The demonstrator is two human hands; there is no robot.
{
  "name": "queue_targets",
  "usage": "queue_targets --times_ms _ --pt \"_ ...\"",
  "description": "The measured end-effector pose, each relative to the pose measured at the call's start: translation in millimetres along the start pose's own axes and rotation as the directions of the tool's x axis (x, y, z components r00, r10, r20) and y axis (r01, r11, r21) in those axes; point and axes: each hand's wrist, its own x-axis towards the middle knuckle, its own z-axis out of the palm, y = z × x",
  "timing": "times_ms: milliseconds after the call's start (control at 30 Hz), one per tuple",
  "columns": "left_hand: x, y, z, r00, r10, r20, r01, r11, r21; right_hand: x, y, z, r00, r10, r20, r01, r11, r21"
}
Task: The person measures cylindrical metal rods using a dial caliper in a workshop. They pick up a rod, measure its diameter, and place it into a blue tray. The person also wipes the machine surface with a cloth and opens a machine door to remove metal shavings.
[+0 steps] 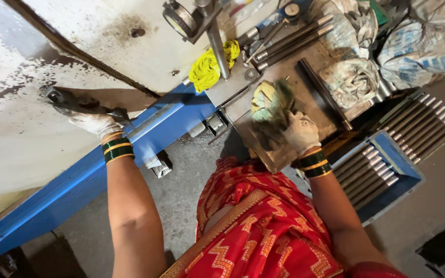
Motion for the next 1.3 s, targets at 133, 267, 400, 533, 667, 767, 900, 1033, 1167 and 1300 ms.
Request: queue_targets --times_ms 133,267,400,533,667,767,900,1033,1167,1300 --pt "-5.3 2.0 2.5 0.996 0.088 -0.009 -0.088 0.996 -0.03 11.1 11.9 22.4 0.997 -0.063 0.036 0.061 0.997 0.041" --pt "-10.1 -1.8 -1.9 0.867 0.477 0.146 -0.497 0.85 0.176 12.5 21.0 73.2 0.904 -0.428 -0.007 0.413 0.868 0.276" --pt "-6.5 2.6 6.1 0.782 0.619 0.064 -0.575 0.68 0.455 28.4 16.2 98.2 0.559 -0.825 -0.081 0.829 0.56 0.013" --pt "-4.8 16.9 19.9 0.999 0.003 -0.052 -0.004 1.0 -0.006 39.6 9.3 84.3 0.411 -0.911 -0.02 0.874 0.4 -0.275" --pt "-6.4 25.5 18.2 0.995 -0.027 -0.091 0.031 0.999 0.044 40.5 2.8 62.4 0.819 -0.559 0.126 0.551 0.829 0.095" --pt "-7.0 27.5 15.9 0.994 0.066 -0.088 -0.059 0.995 0.082 38.8 -3.3 57.7 0.656 -0.739 0.154 0.754 0.629 -0.19" --pt "-4.0 28.7 17.9 0.997 -0.051 -0.064 0.054 0.998 0.033 42.2 -9.7 60.1 0.672 -0.734 0.101 0.733 0.639 -0.235" --pt "-0.8 26.7 19.0 0.99 -0.063 -0.123 0.073 0.994 0.077 49.4 -18.0 63.7 0.939 -0.325 0.11 0.333 0.94 -0.069" --pt "-3.6 23.2 15.9 0.925 0.376 -0.047 -0.323 0.847 0.423 47.8 -31.2 71.8 0.962 -0.208 0.175 0.237 0.957 -0.169" --pt "-10.4 34.6 14.6 0.926 0.373 -0.053 -0.33 0.871 0.363 35.8 -44.3 79.6 0.933 -0.292 0.212 0.357 0.829 -0.43"
